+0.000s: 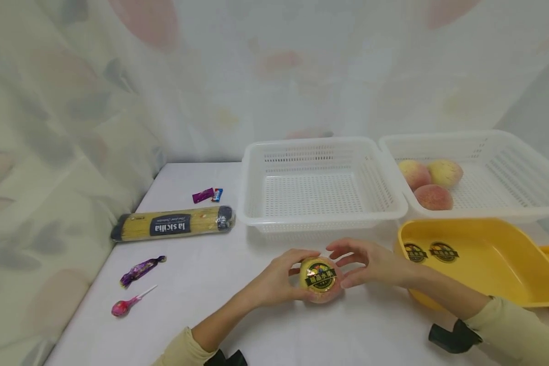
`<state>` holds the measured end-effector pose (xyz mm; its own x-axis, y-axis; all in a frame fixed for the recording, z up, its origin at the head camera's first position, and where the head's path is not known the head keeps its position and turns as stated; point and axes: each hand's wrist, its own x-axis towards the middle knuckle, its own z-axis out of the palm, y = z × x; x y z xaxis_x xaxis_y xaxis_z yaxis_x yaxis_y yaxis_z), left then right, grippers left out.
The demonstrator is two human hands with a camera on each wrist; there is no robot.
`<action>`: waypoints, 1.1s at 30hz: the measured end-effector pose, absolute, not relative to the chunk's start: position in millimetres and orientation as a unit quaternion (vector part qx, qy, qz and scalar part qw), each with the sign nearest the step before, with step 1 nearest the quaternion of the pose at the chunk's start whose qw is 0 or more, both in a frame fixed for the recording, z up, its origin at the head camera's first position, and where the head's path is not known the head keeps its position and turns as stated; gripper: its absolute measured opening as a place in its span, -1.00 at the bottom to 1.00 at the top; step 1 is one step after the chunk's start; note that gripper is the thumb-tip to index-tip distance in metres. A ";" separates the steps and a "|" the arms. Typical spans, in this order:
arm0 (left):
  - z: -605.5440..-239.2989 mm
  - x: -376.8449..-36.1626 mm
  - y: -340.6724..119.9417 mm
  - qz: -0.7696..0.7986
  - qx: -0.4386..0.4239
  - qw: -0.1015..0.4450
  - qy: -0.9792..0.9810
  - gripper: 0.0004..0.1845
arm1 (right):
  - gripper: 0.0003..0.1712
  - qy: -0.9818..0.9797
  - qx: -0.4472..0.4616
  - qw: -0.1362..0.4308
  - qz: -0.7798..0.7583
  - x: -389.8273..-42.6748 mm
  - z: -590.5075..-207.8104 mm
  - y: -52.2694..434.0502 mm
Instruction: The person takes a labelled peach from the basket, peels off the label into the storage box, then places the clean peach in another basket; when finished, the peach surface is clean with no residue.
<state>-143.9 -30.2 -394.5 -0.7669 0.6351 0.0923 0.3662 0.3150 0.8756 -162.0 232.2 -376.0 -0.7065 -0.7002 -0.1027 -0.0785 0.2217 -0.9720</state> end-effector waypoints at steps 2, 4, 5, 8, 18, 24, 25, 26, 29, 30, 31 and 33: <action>-394.7 -143.9 -30.1 0.495 0.313 0.134 0.799 -0.23 | -0.23 0.736 -0.256 0.283 -0.559 -162.6 -376.4 233.1; -395.0 -143.7 -29.9 0.494 0.313 0.131 0.800 -0.23 | -0.27 0.745 -0.241 0.285 -0.553 -162.9 -376.4 233.9; -395.1 -143.7 -29.8 0.494 0.312 0.130 0.801 -0.24 | -0.28 0.748 -0.232 0.286 -0.552 -163.1 -376.3 234.2; -395.0 -143.3 -29.4 0.492 0.311 0.125 0.804 -0.24 | -0.33 0.746 -0.201 0.285 -0.567 -163.7 -374.7 234.3; -391.8 -141.0 -28.5 0.486 0.307 0.112 0.811 -0.24 | -0.45 0.760 -0.067 0.307 -0.568 -166.8 -360.7 233.1; -390.7 -140.1 -28.5 0.481 0.307 0.112 0.814 -0.24 | -0.45 0.751 -0.046 0.361 -0.551 -164.4 -356.4 229.4; -390.7 -140.0 -28.4 0.481 0.307 0.112 0.813 -0.24 | -0.45 0.750 -0.046 0.366 -0.549 -164.4 -355.8 228.1; -390.8 -140.1 -28.4 0.481 0.308 0.113 0.813 -0.24 | -0.45 0.750 -0.047 0.369 -0.547 -164.5 -355.2 226.9; -391.3 -140.1 -27.9 0.485 0.308 0.115 0.811 -0.25 | -0.48 0.748 -0.050 0.377 -0.544 -164.7 -352.9 222.8; -391.5 -140.1 -27.7 0.486 0.308 0.116 0.810 -0.26 | -0.49 0.749 -0.051 0.377 -0.543 -164.8 -352.2 221.6; -391.7 -140.0 -27.4 0.487 0.308 0.116 0.809 -0.26 | -0.50 0.750 -0.053 0.377 -0.541 -164.7 -351.2 220.1; -392.2 -139.9 -27.1 0.490 0.309 0.116 0.807 -0.26 | -0.54 0.754 -0.056 0.375 -0.536 -164.3 -349.4 217.4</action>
